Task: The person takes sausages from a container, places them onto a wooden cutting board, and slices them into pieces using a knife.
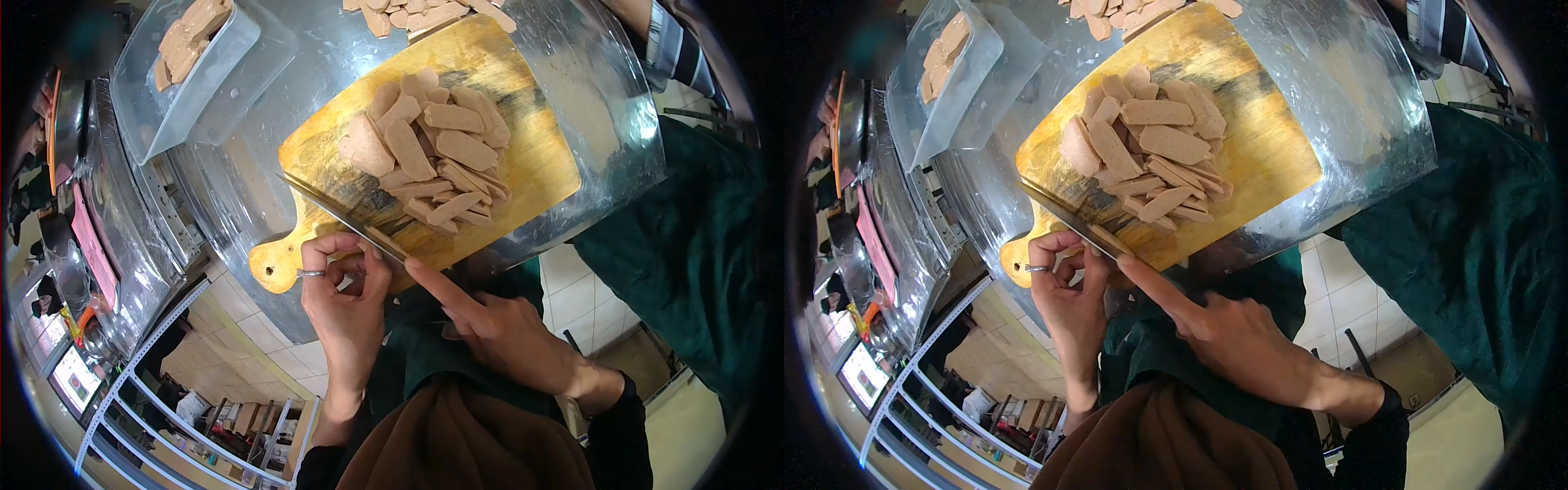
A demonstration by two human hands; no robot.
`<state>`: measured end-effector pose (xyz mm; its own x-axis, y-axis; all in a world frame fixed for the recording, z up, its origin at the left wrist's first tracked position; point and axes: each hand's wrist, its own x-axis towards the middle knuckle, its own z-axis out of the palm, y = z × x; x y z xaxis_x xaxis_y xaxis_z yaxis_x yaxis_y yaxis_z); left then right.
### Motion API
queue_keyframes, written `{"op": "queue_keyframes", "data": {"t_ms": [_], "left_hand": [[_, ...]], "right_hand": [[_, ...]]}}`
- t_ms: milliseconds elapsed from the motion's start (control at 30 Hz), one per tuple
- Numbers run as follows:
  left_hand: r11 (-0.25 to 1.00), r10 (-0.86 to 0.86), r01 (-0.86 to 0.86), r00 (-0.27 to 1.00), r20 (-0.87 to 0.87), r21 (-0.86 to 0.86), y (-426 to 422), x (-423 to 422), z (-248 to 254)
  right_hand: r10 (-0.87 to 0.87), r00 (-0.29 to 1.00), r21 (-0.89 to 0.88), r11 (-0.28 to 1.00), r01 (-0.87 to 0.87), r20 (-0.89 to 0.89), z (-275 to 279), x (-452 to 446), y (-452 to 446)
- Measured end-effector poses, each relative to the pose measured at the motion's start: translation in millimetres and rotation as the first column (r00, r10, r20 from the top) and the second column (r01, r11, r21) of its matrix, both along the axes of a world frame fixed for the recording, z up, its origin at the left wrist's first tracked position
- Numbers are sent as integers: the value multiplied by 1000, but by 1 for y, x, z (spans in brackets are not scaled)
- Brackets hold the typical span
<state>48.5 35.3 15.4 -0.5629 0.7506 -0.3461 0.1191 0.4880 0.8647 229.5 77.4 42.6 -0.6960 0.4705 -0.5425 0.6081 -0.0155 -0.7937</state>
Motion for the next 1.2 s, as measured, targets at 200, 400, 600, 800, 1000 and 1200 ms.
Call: {"op": "queue_keyframes", "data": {"t_ms": [200,400,600,800,1000,1200], "left_hand": [[1000,-17,17,999,33,-13,0,-3,0],[1000,11,-13,997,71,21,-5,-3,-3],[997,-12,5,996,88,72,-9,-5,-5],[993,33,-53,982,184,108,-8,-1,-2],[993,15,-36,985,174,117,-13,-5,-6],[992,20,-44,980,196,117,-12,-4,-6]], "right_hand": [[2,1000,-31,1000,-2,11,1,1,0],[-87,986,30,995,92,-143,-19,5,12],[-89,977,48,994,100,-193,4,23,8],[-1,994,69,998,8,-106,16,34,-15],[-20,998,-28,999,18,-58,24,36,-20],[-26,999,-71,997,25,-24,28,35,-16]]}}
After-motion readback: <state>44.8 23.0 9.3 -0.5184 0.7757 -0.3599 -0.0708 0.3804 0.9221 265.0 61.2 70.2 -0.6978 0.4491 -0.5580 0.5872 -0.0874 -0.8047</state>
